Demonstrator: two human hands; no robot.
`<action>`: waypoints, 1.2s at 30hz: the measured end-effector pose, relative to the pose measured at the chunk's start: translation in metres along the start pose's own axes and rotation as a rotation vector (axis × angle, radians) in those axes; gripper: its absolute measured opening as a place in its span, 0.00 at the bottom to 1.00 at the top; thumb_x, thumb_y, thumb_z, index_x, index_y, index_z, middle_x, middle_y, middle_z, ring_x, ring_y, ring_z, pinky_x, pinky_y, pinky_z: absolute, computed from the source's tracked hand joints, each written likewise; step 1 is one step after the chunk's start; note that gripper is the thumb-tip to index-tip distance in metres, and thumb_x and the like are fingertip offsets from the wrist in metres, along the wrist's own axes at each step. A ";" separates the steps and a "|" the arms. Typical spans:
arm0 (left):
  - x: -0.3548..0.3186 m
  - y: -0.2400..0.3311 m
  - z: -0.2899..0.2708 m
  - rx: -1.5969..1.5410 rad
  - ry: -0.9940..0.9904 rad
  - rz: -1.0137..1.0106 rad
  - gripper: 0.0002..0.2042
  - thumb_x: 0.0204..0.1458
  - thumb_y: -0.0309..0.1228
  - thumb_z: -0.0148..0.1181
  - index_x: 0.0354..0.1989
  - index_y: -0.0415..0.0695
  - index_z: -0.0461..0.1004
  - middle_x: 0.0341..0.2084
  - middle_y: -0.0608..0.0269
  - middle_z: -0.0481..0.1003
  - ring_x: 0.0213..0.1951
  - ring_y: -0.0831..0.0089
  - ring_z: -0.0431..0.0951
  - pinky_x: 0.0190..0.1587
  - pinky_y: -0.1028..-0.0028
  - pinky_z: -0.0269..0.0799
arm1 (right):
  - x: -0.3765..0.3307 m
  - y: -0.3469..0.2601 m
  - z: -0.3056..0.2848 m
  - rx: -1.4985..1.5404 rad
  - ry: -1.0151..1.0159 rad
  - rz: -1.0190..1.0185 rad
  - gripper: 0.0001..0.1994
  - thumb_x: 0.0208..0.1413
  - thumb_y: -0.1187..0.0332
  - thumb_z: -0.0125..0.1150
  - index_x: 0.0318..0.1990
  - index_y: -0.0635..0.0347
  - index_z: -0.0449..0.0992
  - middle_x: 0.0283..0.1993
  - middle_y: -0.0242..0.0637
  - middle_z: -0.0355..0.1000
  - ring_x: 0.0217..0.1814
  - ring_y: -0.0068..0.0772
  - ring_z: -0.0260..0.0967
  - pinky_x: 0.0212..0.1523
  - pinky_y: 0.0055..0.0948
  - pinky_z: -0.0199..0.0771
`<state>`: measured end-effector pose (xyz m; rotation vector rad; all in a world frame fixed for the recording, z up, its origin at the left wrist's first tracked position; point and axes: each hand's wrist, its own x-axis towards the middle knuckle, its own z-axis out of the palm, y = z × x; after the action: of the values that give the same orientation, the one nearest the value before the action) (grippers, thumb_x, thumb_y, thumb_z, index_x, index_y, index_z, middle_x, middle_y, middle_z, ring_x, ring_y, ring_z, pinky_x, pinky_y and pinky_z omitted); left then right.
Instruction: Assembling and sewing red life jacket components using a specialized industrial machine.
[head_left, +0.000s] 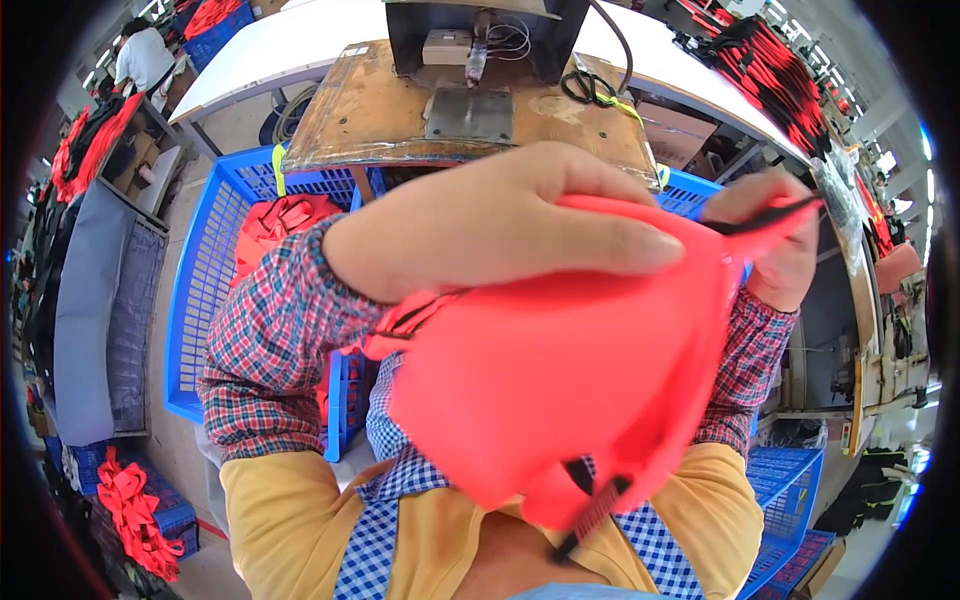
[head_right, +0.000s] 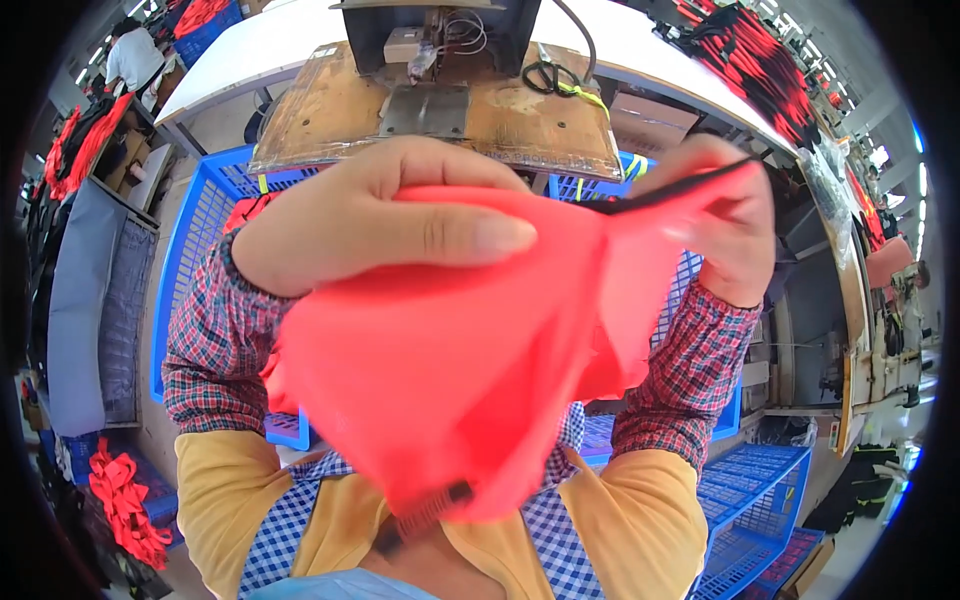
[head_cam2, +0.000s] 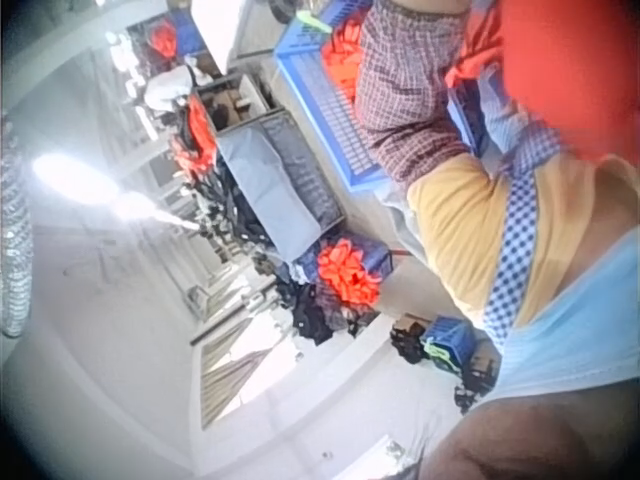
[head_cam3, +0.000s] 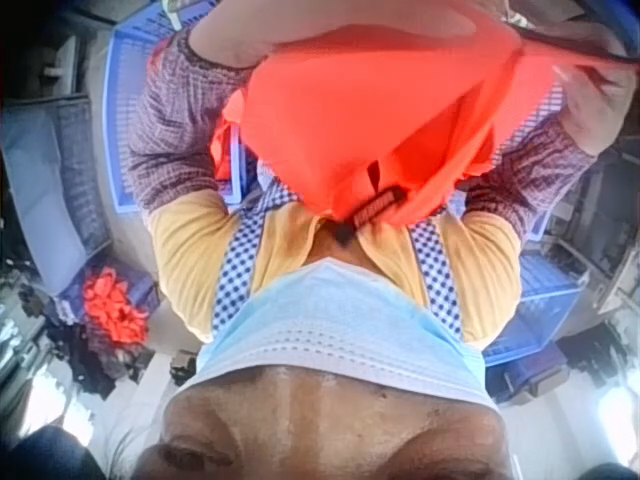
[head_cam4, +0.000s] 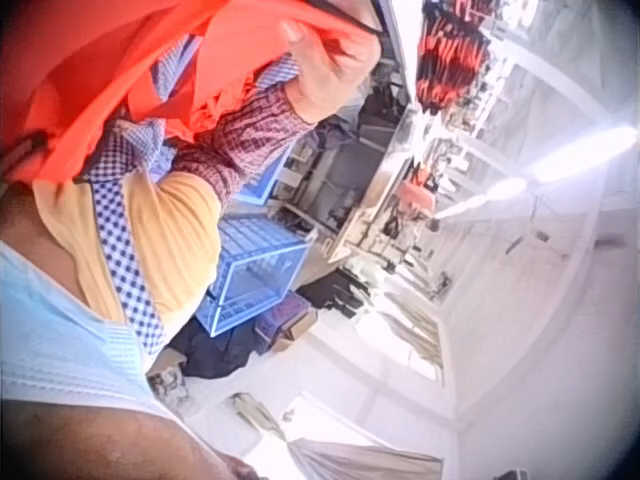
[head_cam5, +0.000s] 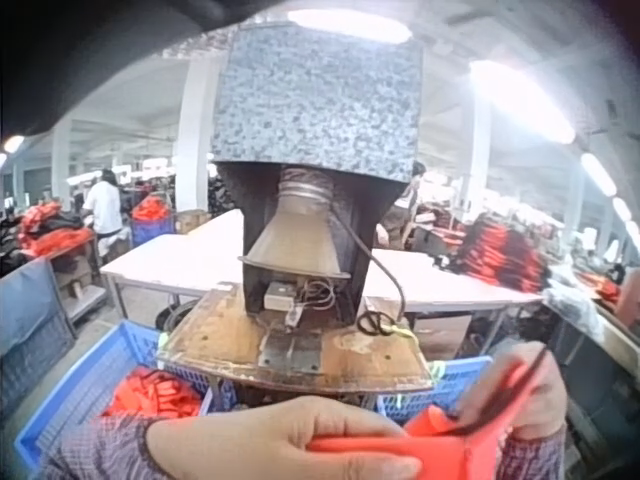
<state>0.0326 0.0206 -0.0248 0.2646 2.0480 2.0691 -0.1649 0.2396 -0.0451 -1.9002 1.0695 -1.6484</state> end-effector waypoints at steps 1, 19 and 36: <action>0.009 -0.014 -0.008 0.024 0.041 0.001 0.16 0.57 0.37 0.59 0.46 0.36 0.74 0.35 0.68 0.75 0.40 0.82 0.72 0.45 0.79 0.69 | -0.005 -0.006 0.006 -0.226 0.148 0.215 0.22 0.43 0.71 0.65 0.47 0.70 0.71 0.45 0.44 0.74 0.48 0.34 0.73 0.50 0.32 0.71; 0.005 -0.084 -0.114 0.686 0.387 -0.105 0.14 0.54 0.36 0.60 0.41 0.39 0.76 0.30 0.69 0.75 0.34 0.82 0.73 0.40 0.80 0.68 | 0.050 0.143 0.045 -0.623 -0.023 0.500 0.15 0.47 0.65 0.62 0.39 0.67 0.76 0.34 0.51 0.75 0.36 0.45 0.74 0.38 0.34 0.71; 0.040 -0.119 -0.212 0.289 0.601 -0.227 0.19 0.52 0.35 0.64 0.49 0.35 0.73 0.39 0.62 0.77 0.38 0.78 0.77 0.41 0.80 0.73 | 0.096 0.264 0.019 0.068 0.286 0.792 0.10 0.51 0.70 0.63 0.39 0.65 0.76 0.33 0.29 0.74 0.33 0.17 0.70 0.33 0.18 0.69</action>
<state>-0.0614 -0.1707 -0.1480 -0.5945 2.5592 1.8541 -0.2206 -0.0016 -0.1790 -0.9828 1.5821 -1.4495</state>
